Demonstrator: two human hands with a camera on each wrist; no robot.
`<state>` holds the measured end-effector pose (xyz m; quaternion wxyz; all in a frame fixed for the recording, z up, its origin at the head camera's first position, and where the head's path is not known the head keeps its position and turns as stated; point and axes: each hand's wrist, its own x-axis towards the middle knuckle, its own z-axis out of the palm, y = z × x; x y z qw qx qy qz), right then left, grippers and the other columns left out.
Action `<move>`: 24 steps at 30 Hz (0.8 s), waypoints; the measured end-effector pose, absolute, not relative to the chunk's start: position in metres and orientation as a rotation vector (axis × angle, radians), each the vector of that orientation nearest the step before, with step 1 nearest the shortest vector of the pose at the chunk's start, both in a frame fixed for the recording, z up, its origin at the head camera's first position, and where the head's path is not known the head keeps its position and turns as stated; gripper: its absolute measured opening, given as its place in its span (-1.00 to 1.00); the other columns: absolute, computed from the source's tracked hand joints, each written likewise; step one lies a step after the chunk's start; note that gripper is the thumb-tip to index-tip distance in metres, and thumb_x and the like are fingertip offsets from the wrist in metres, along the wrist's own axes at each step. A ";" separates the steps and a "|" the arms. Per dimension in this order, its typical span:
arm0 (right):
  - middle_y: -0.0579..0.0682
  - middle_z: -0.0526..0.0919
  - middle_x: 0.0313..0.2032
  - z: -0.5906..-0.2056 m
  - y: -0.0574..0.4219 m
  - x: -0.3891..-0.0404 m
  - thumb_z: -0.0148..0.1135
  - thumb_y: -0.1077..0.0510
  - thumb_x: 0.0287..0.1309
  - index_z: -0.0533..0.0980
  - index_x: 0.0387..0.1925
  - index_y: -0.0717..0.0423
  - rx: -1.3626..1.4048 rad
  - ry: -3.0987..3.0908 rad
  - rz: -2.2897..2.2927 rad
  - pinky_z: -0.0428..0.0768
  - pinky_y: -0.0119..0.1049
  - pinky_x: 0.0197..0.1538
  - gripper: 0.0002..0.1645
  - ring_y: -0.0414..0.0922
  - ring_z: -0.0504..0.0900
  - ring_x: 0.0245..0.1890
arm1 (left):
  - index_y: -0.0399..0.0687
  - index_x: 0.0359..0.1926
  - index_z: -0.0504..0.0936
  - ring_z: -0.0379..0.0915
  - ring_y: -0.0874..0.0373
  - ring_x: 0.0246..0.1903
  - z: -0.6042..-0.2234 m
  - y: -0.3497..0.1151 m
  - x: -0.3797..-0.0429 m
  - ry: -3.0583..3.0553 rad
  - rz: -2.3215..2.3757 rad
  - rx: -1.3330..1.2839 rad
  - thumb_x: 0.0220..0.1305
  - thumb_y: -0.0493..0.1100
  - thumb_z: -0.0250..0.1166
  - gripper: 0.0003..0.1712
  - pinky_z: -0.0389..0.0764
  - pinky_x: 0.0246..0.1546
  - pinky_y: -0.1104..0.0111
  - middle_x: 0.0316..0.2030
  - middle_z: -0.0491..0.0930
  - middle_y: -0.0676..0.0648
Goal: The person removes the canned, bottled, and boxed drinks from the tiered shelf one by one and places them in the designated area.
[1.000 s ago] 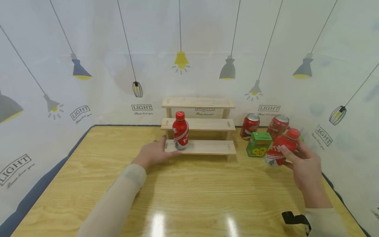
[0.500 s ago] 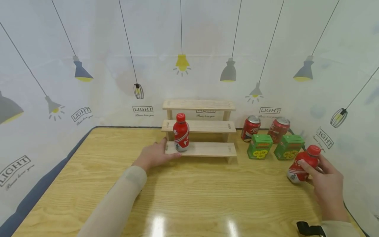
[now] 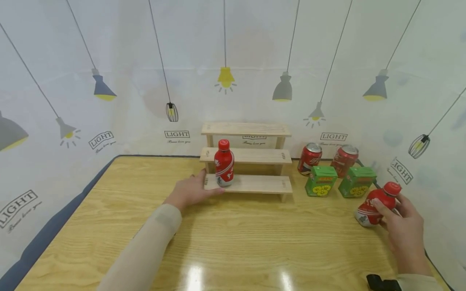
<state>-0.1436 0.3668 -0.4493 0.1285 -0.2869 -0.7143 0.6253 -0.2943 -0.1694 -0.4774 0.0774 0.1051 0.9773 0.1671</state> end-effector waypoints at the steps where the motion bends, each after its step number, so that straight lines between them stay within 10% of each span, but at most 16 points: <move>1: -0.05 -0.10 0.74 -0.450 0.367 -0.144 0.29 -0.14 0.47 0.00 0.69 -0.46 -0.835 -2.075 1.824 0.40 0.11 0.56 -0.03 0.12 -0.03 0.74 | -0.01 0.72 0.02 0.25 -0.38 0.56 -0.477 -0.169 -0.294 2.925 0.506 0.316 -0.17 1.02 -0.12 0.67 0.42 0.47 -0.27 0.59 0.33 -0.22; 24: -0.14 -0.06 0.74 -0.451 0.364 -0.145 0.24 -0.08 0.51 0.01 0.68 -0.53 -0.838 -2.012 1.873 0.15 0.36 0.63 -0.09 0.01 -0.02 0.74 | -0.04 0.71 0.04 0.28 -0.39 0.54 -0.470 -0.168 -0.288 2.935 0.514 0.341 -0.06 0.96 -0.05 0.59 0.45 0.45 -0.27 0.57 0.37 -0.22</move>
